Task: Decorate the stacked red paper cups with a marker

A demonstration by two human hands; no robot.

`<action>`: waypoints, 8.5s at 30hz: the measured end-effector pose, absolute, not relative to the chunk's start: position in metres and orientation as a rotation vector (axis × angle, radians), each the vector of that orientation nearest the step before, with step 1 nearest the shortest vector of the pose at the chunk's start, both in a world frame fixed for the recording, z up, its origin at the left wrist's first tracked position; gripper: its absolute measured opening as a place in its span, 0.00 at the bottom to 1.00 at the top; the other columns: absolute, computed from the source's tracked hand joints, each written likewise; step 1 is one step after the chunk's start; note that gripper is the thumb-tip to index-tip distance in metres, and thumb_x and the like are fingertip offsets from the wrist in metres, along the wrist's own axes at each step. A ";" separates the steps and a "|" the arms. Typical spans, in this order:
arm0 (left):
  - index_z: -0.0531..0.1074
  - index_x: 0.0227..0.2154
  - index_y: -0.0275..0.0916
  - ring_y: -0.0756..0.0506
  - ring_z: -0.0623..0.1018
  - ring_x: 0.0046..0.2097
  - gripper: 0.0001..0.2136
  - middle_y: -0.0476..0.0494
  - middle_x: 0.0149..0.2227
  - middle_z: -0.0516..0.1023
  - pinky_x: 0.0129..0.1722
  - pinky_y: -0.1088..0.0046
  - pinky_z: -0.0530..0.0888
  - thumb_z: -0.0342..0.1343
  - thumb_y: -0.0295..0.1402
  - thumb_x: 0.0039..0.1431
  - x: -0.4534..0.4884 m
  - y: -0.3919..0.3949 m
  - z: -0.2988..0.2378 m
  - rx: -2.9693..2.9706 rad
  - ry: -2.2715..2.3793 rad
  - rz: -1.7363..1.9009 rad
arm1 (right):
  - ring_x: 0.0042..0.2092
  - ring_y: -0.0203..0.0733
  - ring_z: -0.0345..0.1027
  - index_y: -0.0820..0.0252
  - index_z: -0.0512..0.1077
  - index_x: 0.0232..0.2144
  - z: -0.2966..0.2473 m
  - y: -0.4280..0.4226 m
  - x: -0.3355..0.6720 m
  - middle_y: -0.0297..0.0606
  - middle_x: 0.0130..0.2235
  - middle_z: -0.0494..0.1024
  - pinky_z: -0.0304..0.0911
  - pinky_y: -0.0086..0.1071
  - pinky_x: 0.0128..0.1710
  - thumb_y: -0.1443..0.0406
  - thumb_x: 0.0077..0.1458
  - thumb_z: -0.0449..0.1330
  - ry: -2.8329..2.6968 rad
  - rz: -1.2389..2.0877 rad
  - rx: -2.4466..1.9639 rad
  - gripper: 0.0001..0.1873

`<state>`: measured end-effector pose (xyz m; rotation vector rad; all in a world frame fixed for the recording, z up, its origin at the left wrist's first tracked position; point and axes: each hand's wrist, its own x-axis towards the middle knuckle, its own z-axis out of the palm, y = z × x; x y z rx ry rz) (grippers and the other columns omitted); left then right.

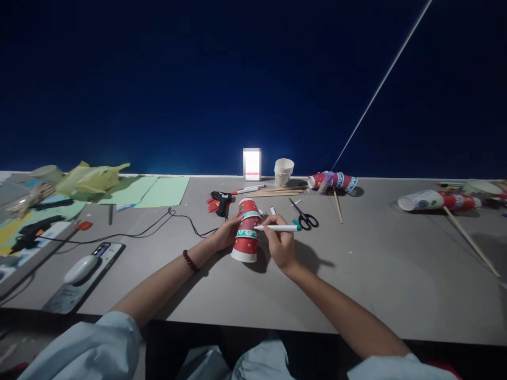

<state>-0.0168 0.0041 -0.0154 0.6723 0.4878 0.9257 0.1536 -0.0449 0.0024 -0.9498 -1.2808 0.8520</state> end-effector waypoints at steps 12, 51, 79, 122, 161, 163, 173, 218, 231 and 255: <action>0.73 0.48 0.32 0.41 0.80 0.41 0.19 0.36 0.40 0.81 0.48 0.63 0.72 0.60 0.39 0.57 -0.019 0.006 -0.020 0.687 0.465 0.840 | 0.36 0.40 0.72 0.55 0.70 0.30 0.001 -0.046 0.152 0.33 0.32 0.75 0.66 0.33 0.39 0.64 0.57 0.56 -1.334 0.882 -0.903 0.04; 0.71 0.48 0.33 0.41 0.80 0.40 0.17 0.36 0.41 0.80 0.46 0.64 0.72 0.60 0.33 0.56 -0.020 0.004 -0.017 0.689 0.478 0.890 | 0.35 0.41 0.69 0.56 0.69 0.30 0.002 -0.050 0.153 0.34 0.31 0.74 0.64 0.34 0.37 0.66 0.57 0.55 -1.484 0.706 -0.961 0.04; 0.72 0.47 0.34 0.42 0.80 0.40 0.17 0.37 0.42 0.80 0.44 0.65 0.73 0.61 0.33 0.55 -0.020 0.004 -0.016 0.702 0.495 0.903 | 0.35 0.42 0.69 0.56 0.69 0.29 0.000 -0.050 0.154 0.34 0.31 0.75 0.64 0.34 0.37 0.66 0.56 0.56 -1.458 0.755 -0.948 0.04; 0.73 0.47 0.31 0.42 0.80 0.39 0.18 0.35 0.40 0.80 0.47 0.64 0.72 0.61 0.36 0.56 -0.022 0.005 -0.014 0.683 0.451 0.816 | 0.36 0.41 0.70 0.55 0.70 0.30 -0.002 -0.048 0.154 0.34 0.32 0.76 0.64 0.35 0.40 0.65 0.57 0.56 -1.336 0.869 -0.907 0.04; 0.75 0.41 0.32 0.43 0.80 0.37 0.19 0.37 0.36 0.80 0.43 0.67 0.73 0.68 0.36 0.48 -0.022 0.004 -0.015 0.736 0.516 0.822 | 0.33 0.40 0.67 0.56 0.70 0.30 -0.003 -0.046 0.151 0.34 0.31 0.73 0.63 0.33 0.34 0.63 0.56 0.57 -1.426 0.851 -0.972 0.04; 0.75 0.41 0.31 0.43 0.79 0.37 0.19 0.37 0.36 0.80 0.43 0.67 0.73 0.68 0.36 0.48 -0.022 0.004 -0.014 0.738 0.518 0.824 | 0.33 0.40 0.66 0.56 0.70 0.29 -0.003 -0.047 0.151 0.34 0.30 0.73 0.63 0.34 0.35 0.64 0.55 0.57 -1.426 0.857 -0.967 0.04; 0.76 0.40 0.32 0.44 0.79 0.36 0.19 0.38 0.35 0.80 0.43 0.67 0.73 0.68 0.37 0.47 -0.022 0.004 -0.013 0.740 0.516 0.813 | 0.35 0.41 0.68 0.56 0.69 0.30 -0.005 -0.047 0.151 0.34 0.31 0.73 0.65 0.36 0.38 0.64 0.56 0.57 -1.405 0.905 -0.930 0.03; 0.75 0.42 0.32 0.44 0.79 0.37 0.18 0.38 0.36 0.80 0.43 0.67 0.73 0.66 0.36 0.49 -0.024 0.004 -0.015 0.740 0.508 0.814 | 0.36 0.42 0.70 0.56 0.69 0.28 -0.002 -0.047 0.149 0.34 0.31 0.74 0.66 0.37 0.41 0.66 0.54 0.57 -1.355 0.918 -0.881 0.04; 0.75 0.42 0.26 0.42 0.81 0.39 0.16 0.33 0.38 0.82 0.47 0.67 0.72 0.59 0.35 0.55 -0.028 0.011 -0.020 0.569 0.509 0.741 | 0.38 0.42 0.72 0.55 0.69 0.29 -0.007 -0.044 0.152 0.33 0.31 0.74 0.66 0.37 0.43 0.65 0.56 0.57 -1.270 0.943 -0.888 0.03; 0.73 0.48 0.28 0.40 0.79 0.43 0.22 0.34 0.41 0.81 0.50 0.63 0.69 0.55 0.33 0.50 -0.029 0.013 -0.028 0.644 0.472 0.796 | 0.31 0.39 0.65 0.55 0.69 0.29 -0.006 -0.042 0.150 0.32 0.29 0.71 0.61 0.31 0.32 0.62 0.55 0.56 -1.344 0.838 -1.037 0.05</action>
